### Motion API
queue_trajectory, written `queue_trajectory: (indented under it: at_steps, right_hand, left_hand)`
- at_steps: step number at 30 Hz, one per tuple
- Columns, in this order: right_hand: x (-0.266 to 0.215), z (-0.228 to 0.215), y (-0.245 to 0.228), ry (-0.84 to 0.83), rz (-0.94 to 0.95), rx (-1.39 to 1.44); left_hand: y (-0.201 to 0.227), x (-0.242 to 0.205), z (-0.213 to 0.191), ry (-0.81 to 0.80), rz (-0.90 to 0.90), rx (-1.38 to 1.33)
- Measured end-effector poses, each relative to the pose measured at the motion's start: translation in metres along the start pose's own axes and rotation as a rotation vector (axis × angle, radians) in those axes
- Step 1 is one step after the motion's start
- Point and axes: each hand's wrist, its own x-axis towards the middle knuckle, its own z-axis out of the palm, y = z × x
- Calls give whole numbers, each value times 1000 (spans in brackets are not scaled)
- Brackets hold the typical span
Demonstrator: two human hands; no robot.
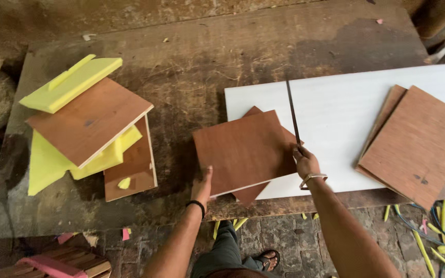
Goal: The person cuts white foam sheets using a metal straightedge and a utility knife on a wooden workbench. They align the foam, score along the edge, and separate the cut pieces, stacking them aside. The person also handles brown boards and yellow foam pieces during the process.
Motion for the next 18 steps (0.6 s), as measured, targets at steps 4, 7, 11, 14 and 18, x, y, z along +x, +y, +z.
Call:
queue_trajectory:
  at_steps: [4,7,11,14,18]
  right_hand:
    - [-6,3,-23,146,172,-397]
    - [-19,6,-30,182,210,-476]
    - [-17,9,-19,215,103,-366]
    - [-21,4,0,259,-51,-77]
    - [-74,14,22,558,-154,-63]
  left_hand:
    - [17,-4,-7,-186,-81,278]
    - [32,-9,-12,-220,-4,143]
    - [46,-6,-20,-237,6,151]
    - [42,-6,-18,-258,2,99]
    - [26,-12,-10,-268,-18,-55]
